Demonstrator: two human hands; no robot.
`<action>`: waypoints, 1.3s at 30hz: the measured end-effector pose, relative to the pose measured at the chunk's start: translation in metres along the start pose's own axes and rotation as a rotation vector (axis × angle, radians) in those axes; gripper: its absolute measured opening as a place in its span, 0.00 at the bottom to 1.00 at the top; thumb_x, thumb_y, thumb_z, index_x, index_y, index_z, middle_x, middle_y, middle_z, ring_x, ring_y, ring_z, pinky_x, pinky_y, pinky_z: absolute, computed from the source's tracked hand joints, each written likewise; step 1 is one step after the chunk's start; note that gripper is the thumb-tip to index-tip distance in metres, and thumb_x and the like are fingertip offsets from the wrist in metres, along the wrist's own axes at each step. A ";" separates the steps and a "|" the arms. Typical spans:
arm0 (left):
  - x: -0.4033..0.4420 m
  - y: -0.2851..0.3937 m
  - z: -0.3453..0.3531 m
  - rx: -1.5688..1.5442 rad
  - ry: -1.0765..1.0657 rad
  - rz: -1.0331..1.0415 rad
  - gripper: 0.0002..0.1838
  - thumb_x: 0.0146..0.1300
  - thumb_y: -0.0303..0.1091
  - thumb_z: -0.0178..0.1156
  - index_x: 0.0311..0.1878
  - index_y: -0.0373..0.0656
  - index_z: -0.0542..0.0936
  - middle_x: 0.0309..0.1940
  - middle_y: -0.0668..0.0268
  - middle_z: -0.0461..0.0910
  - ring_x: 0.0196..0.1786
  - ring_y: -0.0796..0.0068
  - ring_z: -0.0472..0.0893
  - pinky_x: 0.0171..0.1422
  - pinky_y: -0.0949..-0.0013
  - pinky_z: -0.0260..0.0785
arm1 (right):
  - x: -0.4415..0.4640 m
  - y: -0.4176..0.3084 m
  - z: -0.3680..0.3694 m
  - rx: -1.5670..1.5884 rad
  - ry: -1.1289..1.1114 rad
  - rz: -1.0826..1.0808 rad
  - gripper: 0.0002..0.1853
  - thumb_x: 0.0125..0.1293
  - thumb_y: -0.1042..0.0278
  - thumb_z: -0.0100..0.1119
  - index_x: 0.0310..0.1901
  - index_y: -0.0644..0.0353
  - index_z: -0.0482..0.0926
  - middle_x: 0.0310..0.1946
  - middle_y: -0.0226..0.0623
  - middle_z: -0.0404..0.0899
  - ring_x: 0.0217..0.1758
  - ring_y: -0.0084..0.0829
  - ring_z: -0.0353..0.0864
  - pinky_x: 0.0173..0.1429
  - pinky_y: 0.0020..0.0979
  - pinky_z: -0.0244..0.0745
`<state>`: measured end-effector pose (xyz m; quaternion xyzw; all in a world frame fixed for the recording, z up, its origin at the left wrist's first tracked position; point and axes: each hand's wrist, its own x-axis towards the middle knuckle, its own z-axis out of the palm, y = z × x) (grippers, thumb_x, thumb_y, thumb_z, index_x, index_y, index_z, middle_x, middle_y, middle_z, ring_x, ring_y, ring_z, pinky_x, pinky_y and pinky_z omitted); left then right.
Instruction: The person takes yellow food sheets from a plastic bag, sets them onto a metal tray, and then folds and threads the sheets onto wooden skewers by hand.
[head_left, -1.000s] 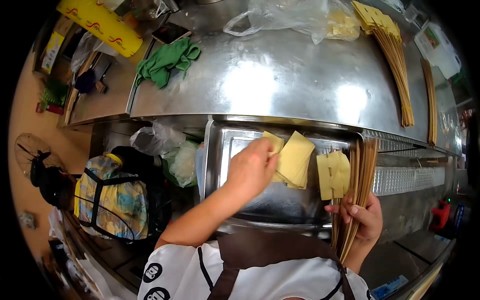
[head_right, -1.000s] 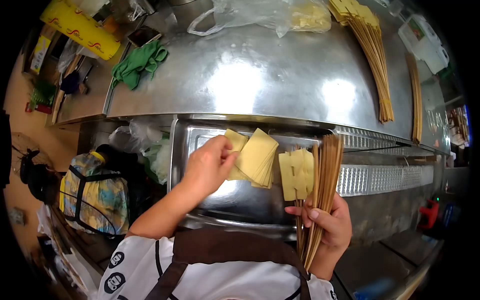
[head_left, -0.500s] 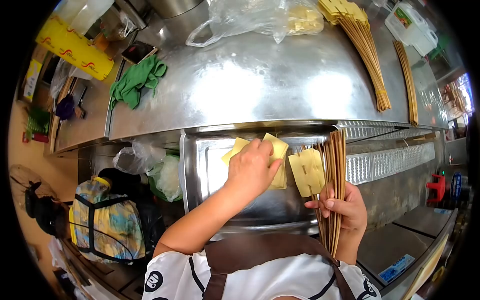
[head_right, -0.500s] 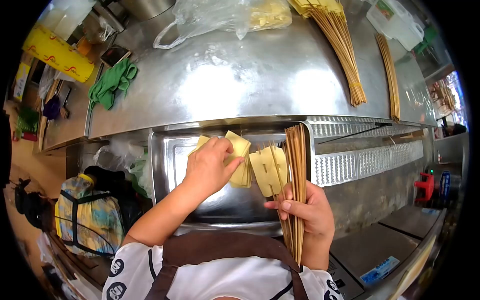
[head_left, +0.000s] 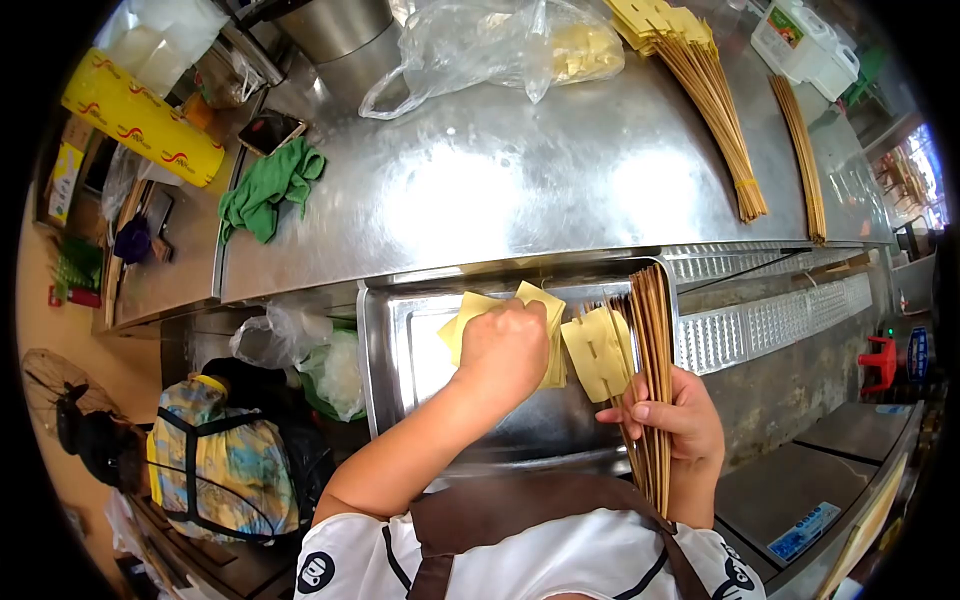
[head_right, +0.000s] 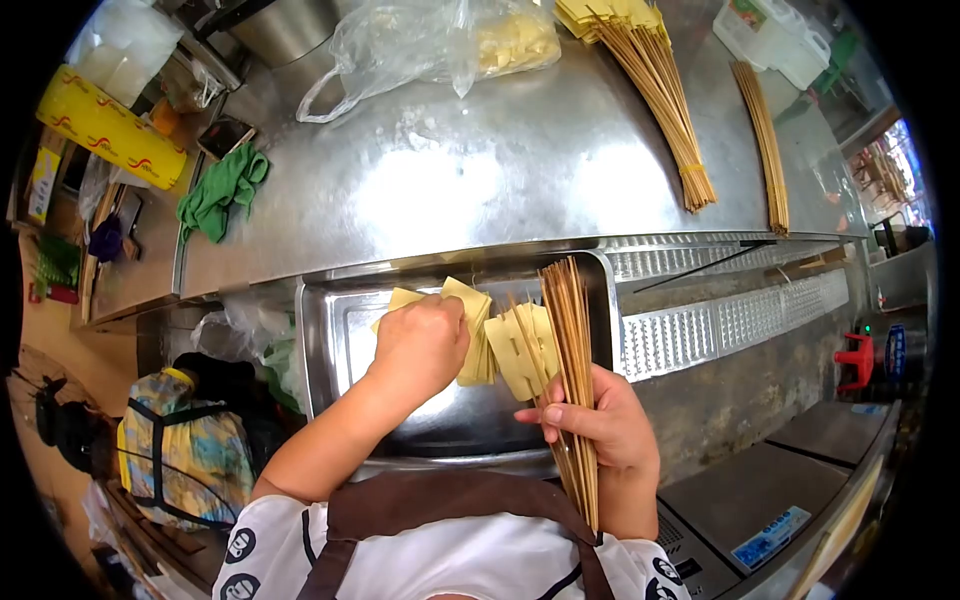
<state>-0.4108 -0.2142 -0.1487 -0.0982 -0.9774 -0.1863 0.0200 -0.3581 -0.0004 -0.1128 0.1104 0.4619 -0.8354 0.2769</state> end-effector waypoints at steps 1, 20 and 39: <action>0.001 -0.001 -0.001 -0.002 -0.027 -0.006 0.05 0.52 0.31 0.61 0.26 0.41 0.78 0.23 0.58 0.78 0.29 0.57 0.80 0.35 0.59 0.72 | -0.001 0.001 0.000 0.010 0.003 0.004 0.08 0.54 0.78 0.63 0.34 0.61 0.72 0.24 0.32 0.74 0.24 0.24 0.76 0.53 0.40 0.76; -0.011 -0.001 -0.045 -0.165 0.374 0.253 0.04 0.49 0.21 0.62 0.29 0.37 0.77 0.32 0.61 0.76 0.35 0.67 0.77 0.40 0.67 0.72 | 0.003 0.000 -0.001 -0.044 0.015 0.046 0.10 0.54 0.81 0.63 0.35 0.61 0.71 0.25 0.31 0.74 0.25 0.24 0.78 0.54 0.41 0.77; -0.012 -0.031 0.005 -0.556 0.106 -0.119 0.02 0.57 0.25 0.55 0.34 0.39 0.75 0.32 0.60 0.74 0.32 0.59 0.78 0.37 0.60 0.71 | 0.002 0.006 -0.004 -0.055 -0.009 0.037 0.09 0.56 0.80 0.61 0.37 0.62 0.71 0.25 0.32 0.74 0.26 0.25 0.78 0.52 0.41 0.78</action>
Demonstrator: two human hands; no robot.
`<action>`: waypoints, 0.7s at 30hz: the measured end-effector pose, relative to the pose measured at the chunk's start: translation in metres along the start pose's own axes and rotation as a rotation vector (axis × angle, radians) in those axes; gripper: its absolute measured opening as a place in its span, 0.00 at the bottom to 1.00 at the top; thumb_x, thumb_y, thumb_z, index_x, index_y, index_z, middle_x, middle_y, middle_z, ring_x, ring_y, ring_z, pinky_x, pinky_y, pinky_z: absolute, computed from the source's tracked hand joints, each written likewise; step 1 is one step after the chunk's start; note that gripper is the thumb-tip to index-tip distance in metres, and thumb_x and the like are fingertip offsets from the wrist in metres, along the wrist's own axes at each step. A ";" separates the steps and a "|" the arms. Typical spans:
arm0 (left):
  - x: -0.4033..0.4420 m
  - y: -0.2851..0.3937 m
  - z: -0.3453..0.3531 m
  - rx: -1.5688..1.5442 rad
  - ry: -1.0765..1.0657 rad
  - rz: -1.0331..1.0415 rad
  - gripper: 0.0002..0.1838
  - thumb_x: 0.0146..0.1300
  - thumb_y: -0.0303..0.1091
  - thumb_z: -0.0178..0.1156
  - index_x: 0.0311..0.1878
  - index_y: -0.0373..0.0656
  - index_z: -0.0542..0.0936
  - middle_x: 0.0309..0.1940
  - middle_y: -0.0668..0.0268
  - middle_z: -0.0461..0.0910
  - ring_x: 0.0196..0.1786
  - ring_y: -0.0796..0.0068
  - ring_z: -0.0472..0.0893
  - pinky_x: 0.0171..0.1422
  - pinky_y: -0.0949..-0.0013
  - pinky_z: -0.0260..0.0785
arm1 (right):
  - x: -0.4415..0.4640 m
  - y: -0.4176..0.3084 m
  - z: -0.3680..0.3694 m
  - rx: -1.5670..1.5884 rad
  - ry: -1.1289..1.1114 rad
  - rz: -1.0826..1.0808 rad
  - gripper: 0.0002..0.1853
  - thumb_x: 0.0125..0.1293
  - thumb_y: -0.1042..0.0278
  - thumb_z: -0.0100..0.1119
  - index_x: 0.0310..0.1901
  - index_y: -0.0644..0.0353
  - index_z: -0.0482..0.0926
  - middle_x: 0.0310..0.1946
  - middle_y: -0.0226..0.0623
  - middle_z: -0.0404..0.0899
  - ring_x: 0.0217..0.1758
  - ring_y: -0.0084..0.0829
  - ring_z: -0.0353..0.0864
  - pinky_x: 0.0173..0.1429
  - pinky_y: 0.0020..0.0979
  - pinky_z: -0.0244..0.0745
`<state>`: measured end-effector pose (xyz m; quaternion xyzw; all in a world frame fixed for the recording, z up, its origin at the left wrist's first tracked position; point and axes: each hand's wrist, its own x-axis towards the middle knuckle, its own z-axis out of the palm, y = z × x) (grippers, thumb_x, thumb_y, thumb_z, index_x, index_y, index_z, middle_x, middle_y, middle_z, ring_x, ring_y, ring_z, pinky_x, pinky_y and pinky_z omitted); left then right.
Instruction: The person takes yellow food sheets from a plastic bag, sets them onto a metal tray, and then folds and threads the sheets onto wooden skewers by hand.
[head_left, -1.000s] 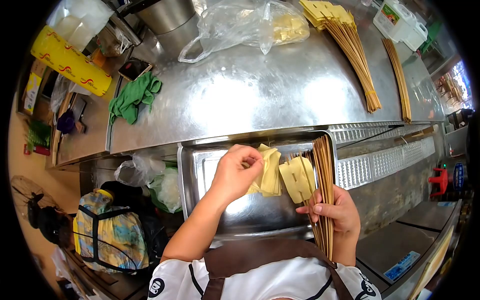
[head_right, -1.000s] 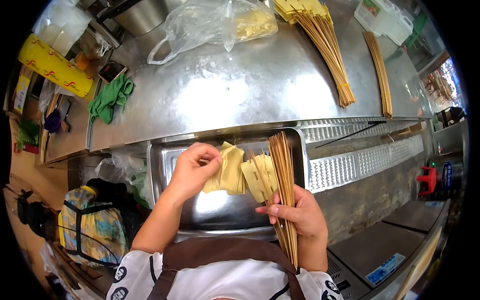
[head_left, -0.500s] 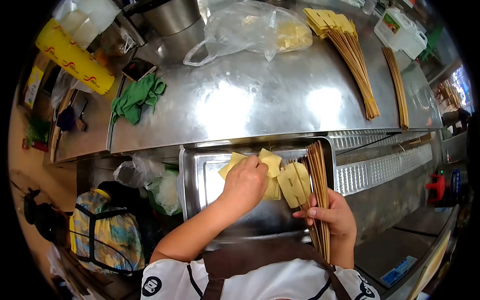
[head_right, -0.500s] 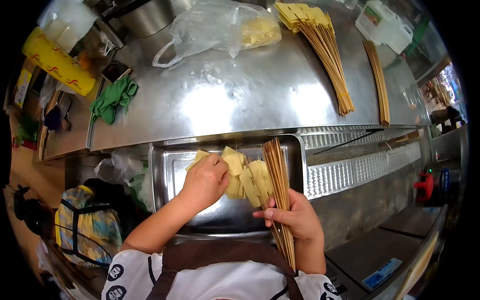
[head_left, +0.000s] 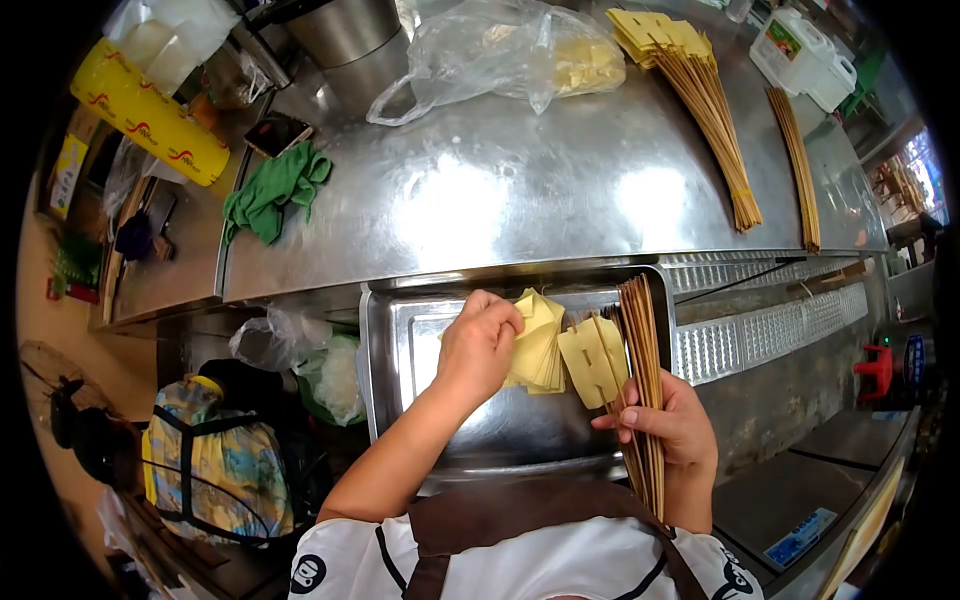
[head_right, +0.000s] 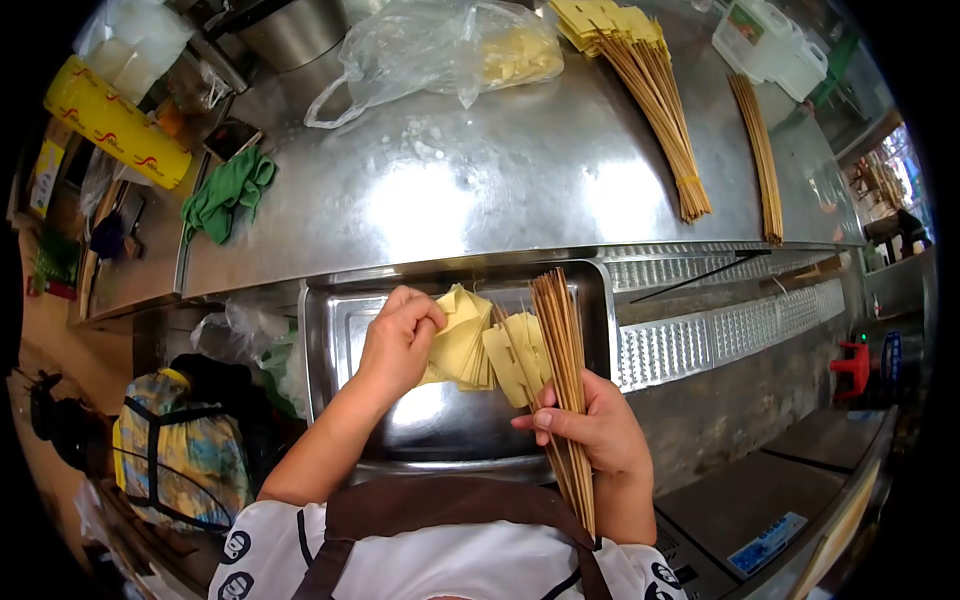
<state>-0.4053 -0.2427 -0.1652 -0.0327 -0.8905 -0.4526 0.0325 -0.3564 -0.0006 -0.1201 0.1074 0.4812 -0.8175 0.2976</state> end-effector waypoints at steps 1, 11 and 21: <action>-0.002 0.001 0.002 0.057 0.015 0.041 0.05 0.56 0.24 0.56 0.36 0.39 0.75 0.33 0.60 0.73 0.33 0.59 0.78 0.38 0.60 0.71 | 0.000 0.000 0.002 -0.014 0.032 0.002 0.10 0.55 0.78 0.62 0.35 0.61 0.71 0.24 0.33 0.73 0.25 0.25 0.77 0.51 0.40 0.78; -0.003 0.029 -0.019 0.476 0.169 0.285 0.24 0.48 0.21 0.64 0.50 0.34 0.72 0.47 0.52 0.69 0.44 0.55 0.75 0.45 0.64 0.71 | 0.001 -0.001 0.004 -0.032 0.046 0.006 0.10 0.52 0.78 0.63 0.34 0.61 0.70 0.24 0.34 0.73 0.24 0.27 0.77 0.50 0.40 0.78; 0.000 0.039 -0.012 -1.289 0.223 -0.444 0.20 0.60 0.20 0.58 0.54 0.39 0.66 0.43 0.59 0.78 0.42 0.75 0.80 0.43 0.74 0.73 | -0.001 0.001 0.003 -0.050 0.026 0.010 0.12 0.51 0.80 0.64 0.35 0.60 0.70 0.24 0.35 0.74 0.24 0.29 0.79 0.50 0.41 0.78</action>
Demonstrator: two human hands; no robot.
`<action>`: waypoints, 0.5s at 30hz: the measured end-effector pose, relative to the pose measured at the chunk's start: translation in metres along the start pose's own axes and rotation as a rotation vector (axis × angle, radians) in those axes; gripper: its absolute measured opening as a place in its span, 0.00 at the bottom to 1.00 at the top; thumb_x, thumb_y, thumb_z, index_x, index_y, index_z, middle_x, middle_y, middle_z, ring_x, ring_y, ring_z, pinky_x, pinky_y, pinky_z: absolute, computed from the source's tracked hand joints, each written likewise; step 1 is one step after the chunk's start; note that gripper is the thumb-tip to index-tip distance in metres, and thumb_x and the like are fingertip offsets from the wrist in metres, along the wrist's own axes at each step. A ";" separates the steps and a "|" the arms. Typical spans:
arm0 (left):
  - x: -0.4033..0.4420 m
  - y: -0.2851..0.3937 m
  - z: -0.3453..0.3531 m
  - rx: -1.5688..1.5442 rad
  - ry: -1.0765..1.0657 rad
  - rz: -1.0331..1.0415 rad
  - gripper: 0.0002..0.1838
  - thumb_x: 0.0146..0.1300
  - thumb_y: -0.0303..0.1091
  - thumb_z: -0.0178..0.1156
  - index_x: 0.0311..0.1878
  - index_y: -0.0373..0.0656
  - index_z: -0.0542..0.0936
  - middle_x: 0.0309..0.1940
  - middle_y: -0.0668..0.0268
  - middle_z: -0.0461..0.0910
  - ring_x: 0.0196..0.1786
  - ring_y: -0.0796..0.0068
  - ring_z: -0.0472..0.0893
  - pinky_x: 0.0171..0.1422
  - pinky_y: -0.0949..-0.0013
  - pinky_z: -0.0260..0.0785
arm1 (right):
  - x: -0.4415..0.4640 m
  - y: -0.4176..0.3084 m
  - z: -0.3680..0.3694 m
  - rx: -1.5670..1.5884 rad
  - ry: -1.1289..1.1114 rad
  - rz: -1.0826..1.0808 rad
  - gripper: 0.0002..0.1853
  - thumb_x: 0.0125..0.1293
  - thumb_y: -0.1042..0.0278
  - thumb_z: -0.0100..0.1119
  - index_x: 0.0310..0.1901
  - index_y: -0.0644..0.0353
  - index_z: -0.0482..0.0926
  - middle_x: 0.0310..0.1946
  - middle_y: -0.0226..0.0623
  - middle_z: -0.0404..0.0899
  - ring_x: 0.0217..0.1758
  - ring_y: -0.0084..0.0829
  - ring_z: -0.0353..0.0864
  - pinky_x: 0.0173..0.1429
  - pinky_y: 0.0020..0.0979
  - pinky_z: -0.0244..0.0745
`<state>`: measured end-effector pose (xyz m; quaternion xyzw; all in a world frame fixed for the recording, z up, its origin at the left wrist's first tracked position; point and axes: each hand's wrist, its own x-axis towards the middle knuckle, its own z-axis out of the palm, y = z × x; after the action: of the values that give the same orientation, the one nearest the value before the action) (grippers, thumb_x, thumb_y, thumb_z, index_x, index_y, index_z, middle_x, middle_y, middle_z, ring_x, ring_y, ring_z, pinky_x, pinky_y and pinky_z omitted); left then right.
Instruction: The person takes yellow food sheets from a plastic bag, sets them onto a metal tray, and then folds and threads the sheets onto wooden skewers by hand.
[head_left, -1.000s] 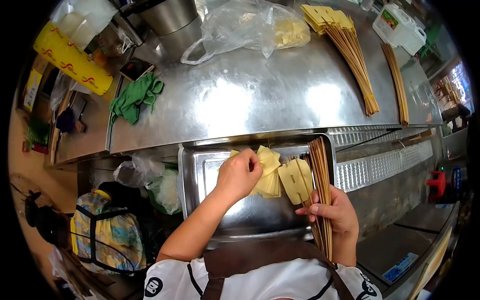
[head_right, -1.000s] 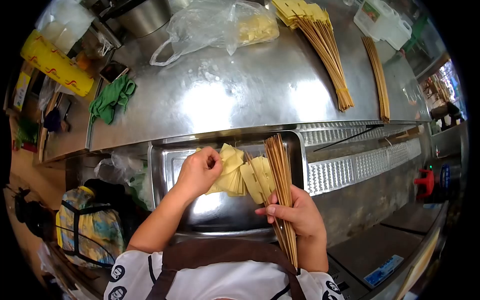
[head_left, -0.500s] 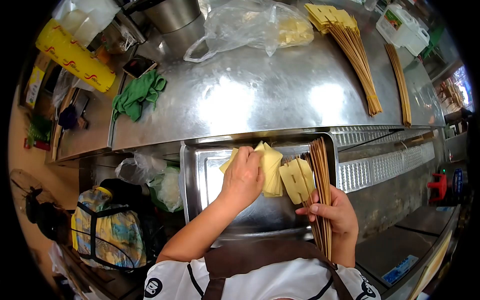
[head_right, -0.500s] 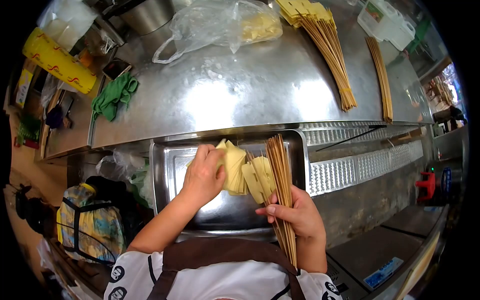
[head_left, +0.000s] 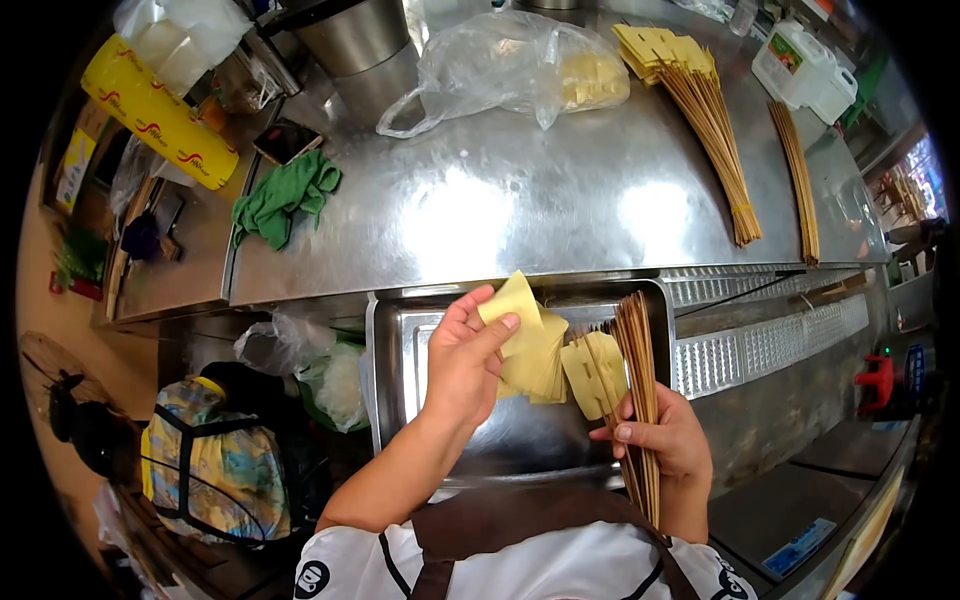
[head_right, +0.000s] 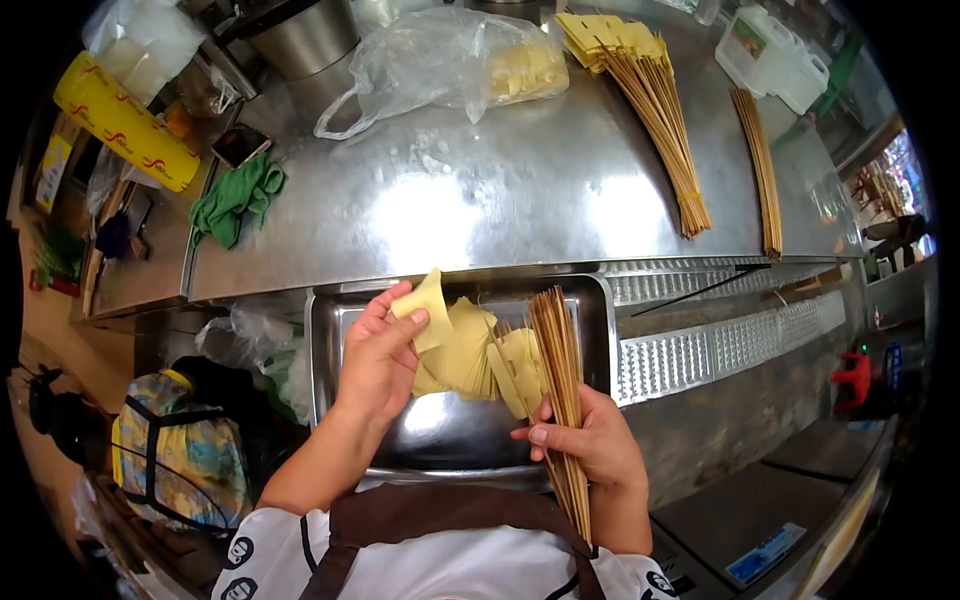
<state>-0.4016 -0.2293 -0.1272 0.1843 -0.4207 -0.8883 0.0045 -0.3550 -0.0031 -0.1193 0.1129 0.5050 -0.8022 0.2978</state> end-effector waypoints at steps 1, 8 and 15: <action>-0.001 -0.001 0.000 -0.044 0.008 -0.060 0.17 0.60 0.20 0.59 0.51 0.40 0.68 0.41 0.61 0.79 0.41 0.76 0.80 0.41 0.74 0.73 | 0.000 0.000 0.000 0.012 -0.015 0.008 0.12 0.53 0.80 0.64 0.35 0.60 0.71 0.25 0.33 0.75 0.24 0.28 0.80 0.52 0.41 0.78; 0.002 -0.008 0.006 0.151 -0.079 -0.057 0.12 0.65 0.23 0.54 0.48 0.41 0.65 0.37 0.61 0.79 0.34 0.82 0.77 0.37 0.78 0.68 | 0.000 0.000 0.006 -0.013 -0.048 0.035 0.12 0.55 0.81 0.64 0.36 0.61 0.71 0.25 0.33 0.75 0.25 0.27 0.80 0.53 0.40 0.77; -0.007 -0.003 0.022 0.243 -0.201 0.161 0.15 0.68 0.21 0.48 0.55 0.38 0.61 0.39 0.57 0.80 0.35 0.85 0.75 0.38 0.81 0.67 | 0.001 0.001 0.006 -0.002 -0.024 0.045 0.12 0.55 0.81 0.64 0.36 0.60 0.70 0.27 0.32 0.75 0.26 0.27 0.80 0.52 0.39 0.77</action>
<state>-0.4015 -0.2095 -0.1145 0.0596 -0.5365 -0.8417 0.0114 -0.3546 -0.0091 -0.1181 0.1140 0.4995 -0.7962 0.3219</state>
